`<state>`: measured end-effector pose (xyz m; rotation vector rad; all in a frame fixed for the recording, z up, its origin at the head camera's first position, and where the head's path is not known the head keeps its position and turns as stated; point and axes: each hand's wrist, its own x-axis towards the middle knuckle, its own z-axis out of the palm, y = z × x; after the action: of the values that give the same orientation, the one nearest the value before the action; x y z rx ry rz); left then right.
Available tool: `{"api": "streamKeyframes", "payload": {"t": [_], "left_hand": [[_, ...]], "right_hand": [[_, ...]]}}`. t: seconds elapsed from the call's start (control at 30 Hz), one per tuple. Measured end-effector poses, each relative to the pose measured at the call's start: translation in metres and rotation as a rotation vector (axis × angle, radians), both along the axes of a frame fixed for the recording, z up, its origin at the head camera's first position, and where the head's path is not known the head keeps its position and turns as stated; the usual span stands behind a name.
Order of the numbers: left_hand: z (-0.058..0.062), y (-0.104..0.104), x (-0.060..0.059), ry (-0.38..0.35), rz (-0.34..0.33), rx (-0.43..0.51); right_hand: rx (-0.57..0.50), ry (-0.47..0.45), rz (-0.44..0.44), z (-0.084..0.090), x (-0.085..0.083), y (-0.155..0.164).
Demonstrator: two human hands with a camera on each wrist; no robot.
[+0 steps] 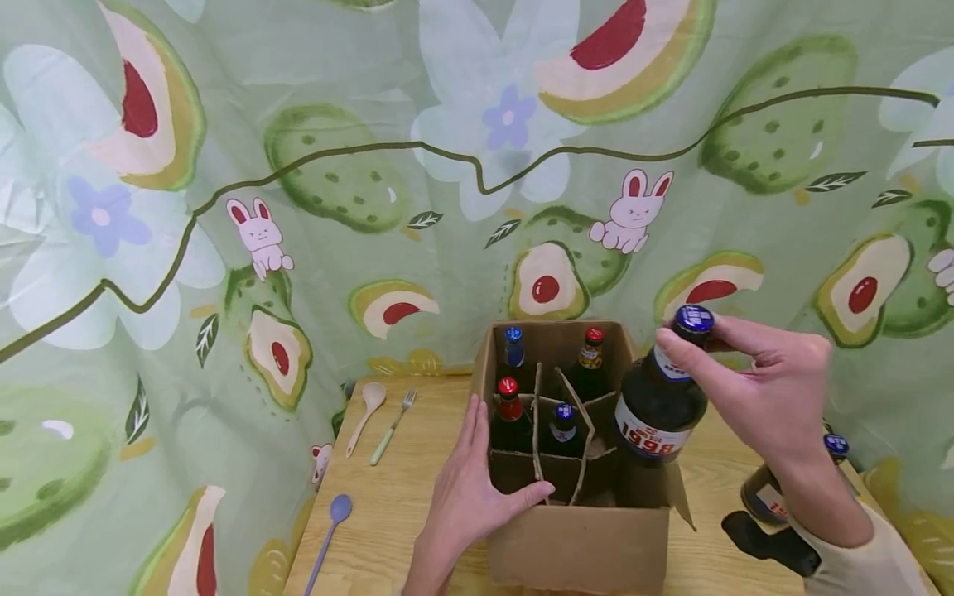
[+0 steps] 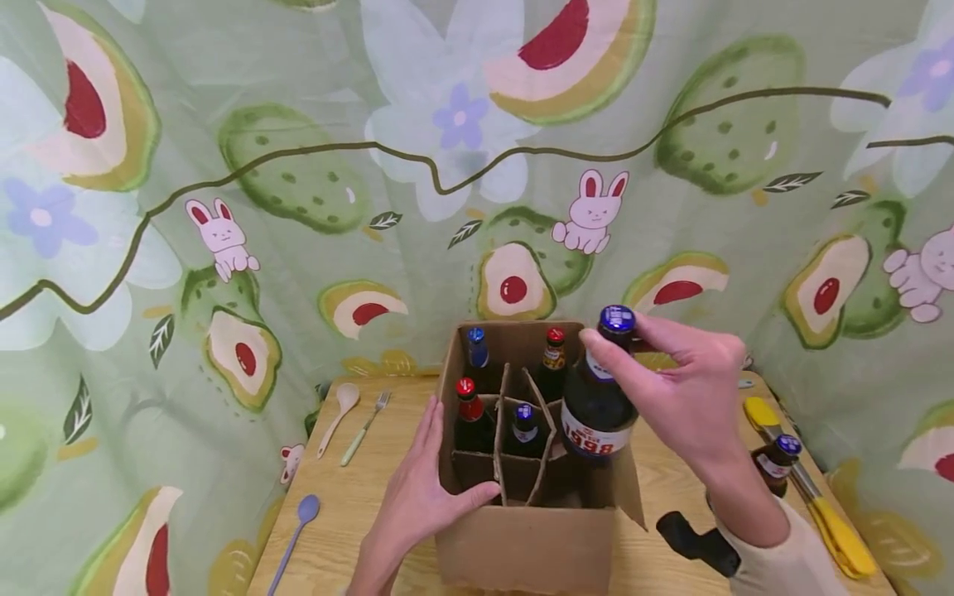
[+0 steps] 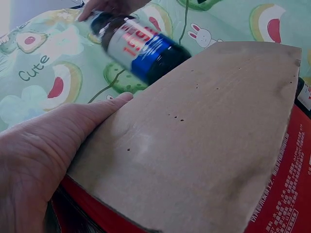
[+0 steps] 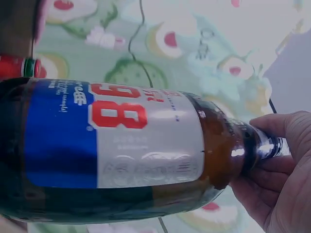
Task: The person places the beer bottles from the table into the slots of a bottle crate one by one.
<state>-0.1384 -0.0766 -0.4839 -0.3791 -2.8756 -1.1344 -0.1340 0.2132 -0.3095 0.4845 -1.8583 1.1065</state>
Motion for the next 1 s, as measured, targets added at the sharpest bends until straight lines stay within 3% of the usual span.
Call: {"api": "streamKeyframes", "payload": {"t": [0.1,0.3,0.53,0.73,1.0], "left_hand": [[0.000,0.000,-0.001,0.002,0.001,0.004],[0.000,0.001,-0.002,0.013,-0.007,0.007],[-0.002,0.000,-0.001,0.022,-0.004,0.021],[-0.002,0.000,0.001,0.042,-0.001,0.018],[-0.003,-0.002,-0.002,0.049,-0.005,0.013]], "right_hand": [[0.073,-0.027,0.065,-0.004,-0.008,-0.017],[0.128,-0.200,0.171,-0.017,-0.019,-0.048],[0.192,-0.341,0.221,-0.048,-0.033,-0.077],[0.178,-0.480,0.267,-0.070,-0.040,-0.092],[0.199,-0.525,0.360,-0.077,-0.047,-0.101]]}}
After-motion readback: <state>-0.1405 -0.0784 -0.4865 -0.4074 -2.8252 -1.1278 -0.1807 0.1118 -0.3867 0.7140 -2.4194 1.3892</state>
